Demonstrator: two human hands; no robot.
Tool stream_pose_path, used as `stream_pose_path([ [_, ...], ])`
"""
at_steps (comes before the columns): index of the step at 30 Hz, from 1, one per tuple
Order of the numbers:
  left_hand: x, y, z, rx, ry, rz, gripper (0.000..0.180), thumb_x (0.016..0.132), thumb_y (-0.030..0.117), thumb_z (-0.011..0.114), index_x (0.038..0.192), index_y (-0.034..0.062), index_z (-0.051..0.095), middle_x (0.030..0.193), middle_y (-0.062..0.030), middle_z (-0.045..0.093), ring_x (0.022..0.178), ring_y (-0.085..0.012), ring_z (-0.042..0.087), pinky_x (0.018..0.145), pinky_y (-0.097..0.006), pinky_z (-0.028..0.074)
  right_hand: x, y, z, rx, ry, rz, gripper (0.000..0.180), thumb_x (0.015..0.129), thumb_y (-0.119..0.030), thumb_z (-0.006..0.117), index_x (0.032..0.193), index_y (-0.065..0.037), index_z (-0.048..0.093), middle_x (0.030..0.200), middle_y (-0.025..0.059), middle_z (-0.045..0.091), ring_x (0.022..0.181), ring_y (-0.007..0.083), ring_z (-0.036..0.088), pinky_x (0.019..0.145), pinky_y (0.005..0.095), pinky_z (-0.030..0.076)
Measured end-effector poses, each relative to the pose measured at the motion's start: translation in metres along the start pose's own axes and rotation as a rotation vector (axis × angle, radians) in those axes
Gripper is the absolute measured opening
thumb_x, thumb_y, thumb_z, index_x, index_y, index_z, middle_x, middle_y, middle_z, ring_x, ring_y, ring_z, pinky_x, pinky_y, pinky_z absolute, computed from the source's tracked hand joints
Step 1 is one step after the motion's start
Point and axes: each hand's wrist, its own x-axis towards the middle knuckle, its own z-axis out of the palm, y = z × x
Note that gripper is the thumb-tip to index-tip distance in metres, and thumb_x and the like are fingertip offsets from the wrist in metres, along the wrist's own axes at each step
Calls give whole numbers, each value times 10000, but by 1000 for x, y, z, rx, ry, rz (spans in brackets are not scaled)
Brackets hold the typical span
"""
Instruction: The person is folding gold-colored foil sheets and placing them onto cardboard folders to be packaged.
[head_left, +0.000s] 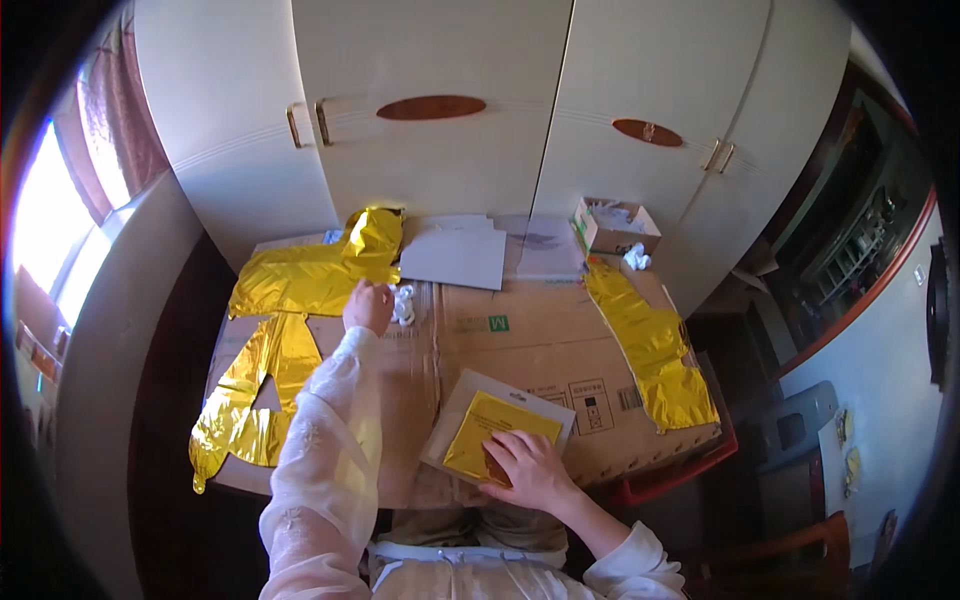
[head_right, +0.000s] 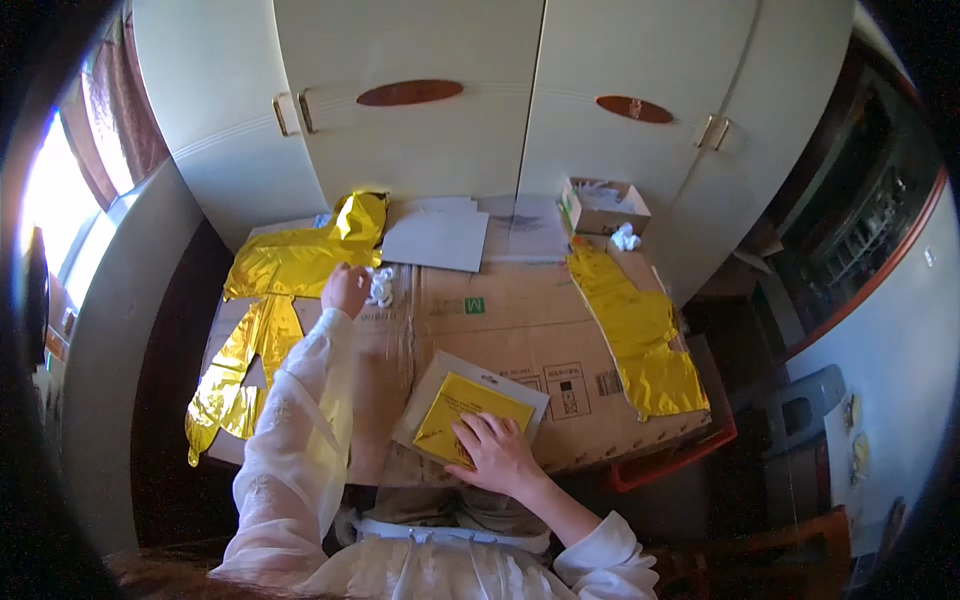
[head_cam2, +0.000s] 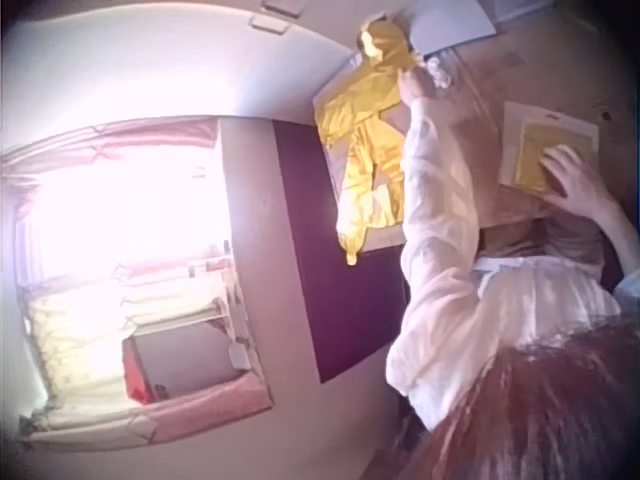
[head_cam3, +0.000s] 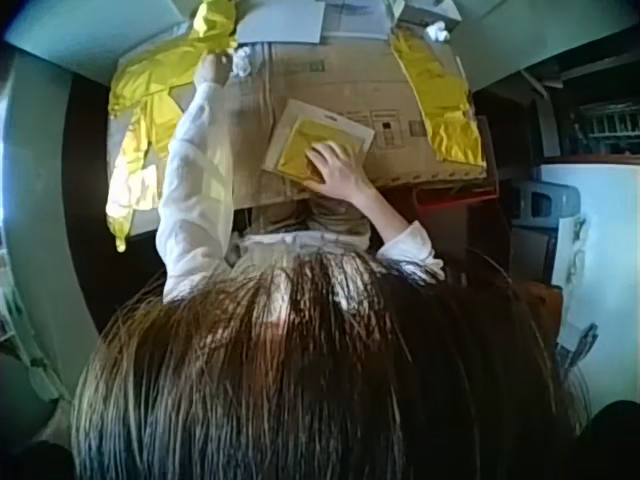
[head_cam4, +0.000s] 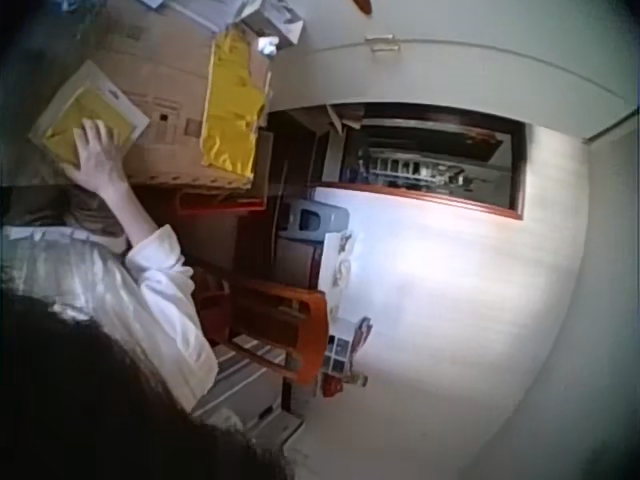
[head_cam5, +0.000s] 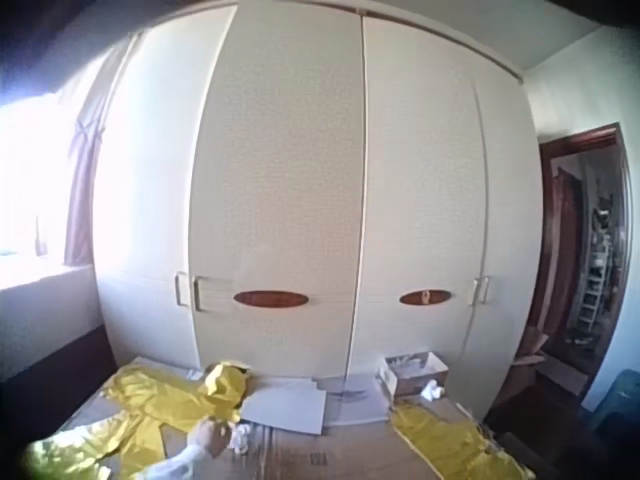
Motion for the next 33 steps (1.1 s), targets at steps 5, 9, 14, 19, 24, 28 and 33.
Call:
stream_pose_path([
  [5, -53, 15, -76, -157, 24, 179, 102, 849, 227, 669, 861, 129, 693, 841, -108, 618, 773, -326, 641, 692, -434, 525, -17, -13, 0, -163, -1, -53, 526, 805, -394, 696, 1202, -59, 615, 1241, 106, 579, 1166, 283, 523, 924, 429, 468],
  [9, -150, 43, -121, -208, -25, 393, 81, 837, 187, 684, 868, 112, 678, 790, -75, 589, 719, -288, 628, 597, -390, 519, -22, -16, 12, -308, 69, -91, 431, 827, -288, 659, 1176, -38, 626, 1201, 107, 603, 1135, 291, 560, 844, 402, 524],
  [14, -254, 75, -135, -176, -79, 657, 77, 771, 130, 723, 845, 120, 702, 757, -14, 599, 638, -177, 603, 537, -323, 501, -19, -32, 22, -423, 48, -48, 352, 854, -158, 597, 1167, 0, 621, 1193, 166, 632, 1107, 355, 623, 757, 382, 582],
  [19, -290, 79, -103, -147, -126, 709, 206, 777, 133, 668, 981, 114, 684, 773, -6, 544, 681, -160, 563, 547, -305, 486, -13, -40, 24, -497, 30, -22, 317, 847, -119, 591, 1124, 26, 638, 1158, 198, 662, 1026, 376, 680, 708, 377, 602],
  [24, -298, 89, -86, -144, -57, 694, 206, 778, 142, 666, 980, 130, 701, 739, -10, 497, 681, -165, 550, 551, -310, 484, -15, -34, 32, -469, 137, -12, 239, 810, -137, 614, 994, 5, 668, 1070, 150, 693, 979, 307, 698, 700, 369, 604],
  [28, -300, 95, -75, -72, -87, 617, 211, 785, 147, 654, 993, 120, 681, 757, -12, 492, 701, -171, 554, 549, -310, 478, -12, -30, 26, -366, 143, -22, 152, 829, -126, 603, 928, -21, 652, 1031, 138, 699, 937, 280, 714, 651, 341, 604],
  [33, -294, 101, -71, -108, -54, 644, 182, 826, 155, 627, 1001, 107, 649, 910, -28, 596, 847, -180, 593, 659, -316, 492, -10, -31, 18, -281, 189, 7, 80, 814, -128, 615, 853, -58, 620, 990, 92, 687, 895, 228, 701, 631, 337, 596],
])
